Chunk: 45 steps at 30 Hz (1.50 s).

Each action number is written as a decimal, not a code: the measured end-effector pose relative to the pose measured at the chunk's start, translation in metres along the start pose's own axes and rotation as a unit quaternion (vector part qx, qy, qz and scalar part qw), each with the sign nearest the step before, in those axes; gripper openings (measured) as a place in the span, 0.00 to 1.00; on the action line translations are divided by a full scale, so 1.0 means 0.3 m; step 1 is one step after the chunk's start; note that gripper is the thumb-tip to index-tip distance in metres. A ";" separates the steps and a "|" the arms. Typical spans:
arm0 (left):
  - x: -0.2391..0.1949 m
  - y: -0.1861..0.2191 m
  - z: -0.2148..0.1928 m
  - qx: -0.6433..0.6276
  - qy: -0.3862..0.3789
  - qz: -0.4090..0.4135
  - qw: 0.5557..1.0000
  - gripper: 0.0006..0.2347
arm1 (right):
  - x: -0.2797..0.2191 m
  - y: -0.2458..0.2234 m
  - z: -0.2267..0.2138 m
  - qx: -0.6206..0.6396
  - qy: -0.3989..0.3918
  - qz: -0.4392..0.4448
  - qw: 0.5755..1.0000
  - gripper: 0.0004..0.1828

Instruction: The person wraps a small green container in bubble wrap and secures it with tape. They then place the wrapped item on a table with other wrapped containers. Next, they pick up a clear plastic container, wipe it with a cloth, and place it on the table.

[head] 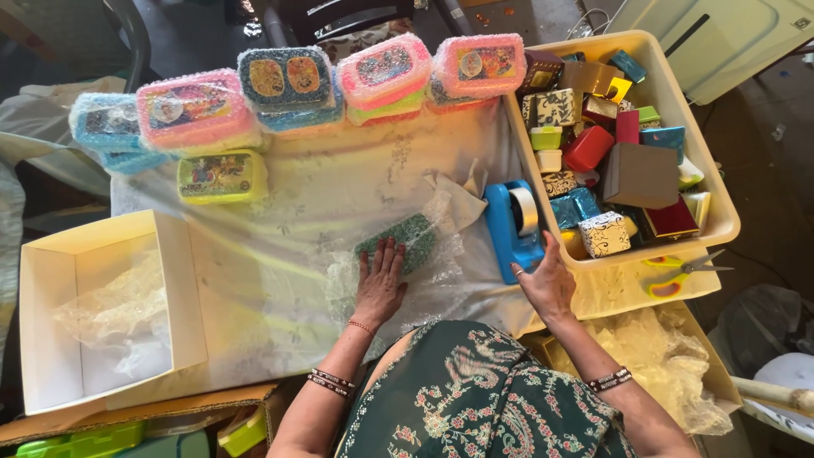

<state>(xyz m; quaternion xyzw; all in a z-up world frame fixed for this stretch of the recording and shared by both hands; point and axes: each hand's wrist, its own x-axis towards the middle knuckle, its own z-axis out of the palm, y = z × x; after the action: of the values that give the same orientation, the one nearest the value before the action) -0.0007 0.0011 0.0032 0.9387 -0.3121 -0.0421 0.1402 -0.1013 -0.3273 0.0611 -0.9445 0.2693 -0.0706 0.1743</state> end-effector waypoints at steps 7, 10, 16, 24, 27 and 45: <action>0.000 -0.003 0.000 -0.005 0.007 0.002 1.000 0.39 | -0.028 -0.015 -0.136 0.131 -0.066 0.158 0.976 0.48; -0.006 0.001 -0.006 -0.008 0.005 0.004 1.000 0.39 | -0.042 -0.002 -0.200 0.135 -0.016 0.118 0.984 0.47; 0.002 0.000 0.003 -0.009 0.000 0.002 1.000 0.39 | 0.020 -0.054 -0.229 0.128 0.053 0.031 0.990 0.46; 0.002 -0.009 0.022 -0.011 0.021 0.007 1.000 0.40 | 0.226 -0.195 -0.071 0.166 0.207 0.005 0.964 0.41; -0.001 -0.012 0.031 -0.008 0.023 0.008 1.000 0.41 | 0.258 -0.247 0.001 0.081 0.191 0.037 0.978 0.40; 0.006 -0.004 0.010 -0.002 -0.004 0.000 1.000 0.40 | 0.414 -0.147 -0.063 -0.122 -0.088 0.075 0.986 0.24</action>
<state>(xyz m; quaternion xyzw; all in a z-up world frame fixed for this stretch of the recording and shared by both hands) 0.0009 0.0003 -0.0001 0.9383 -0.3124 -0.0462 0.1413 0.0206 -0.3641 0.0997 -0.9383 0.3297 0.0591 0.0860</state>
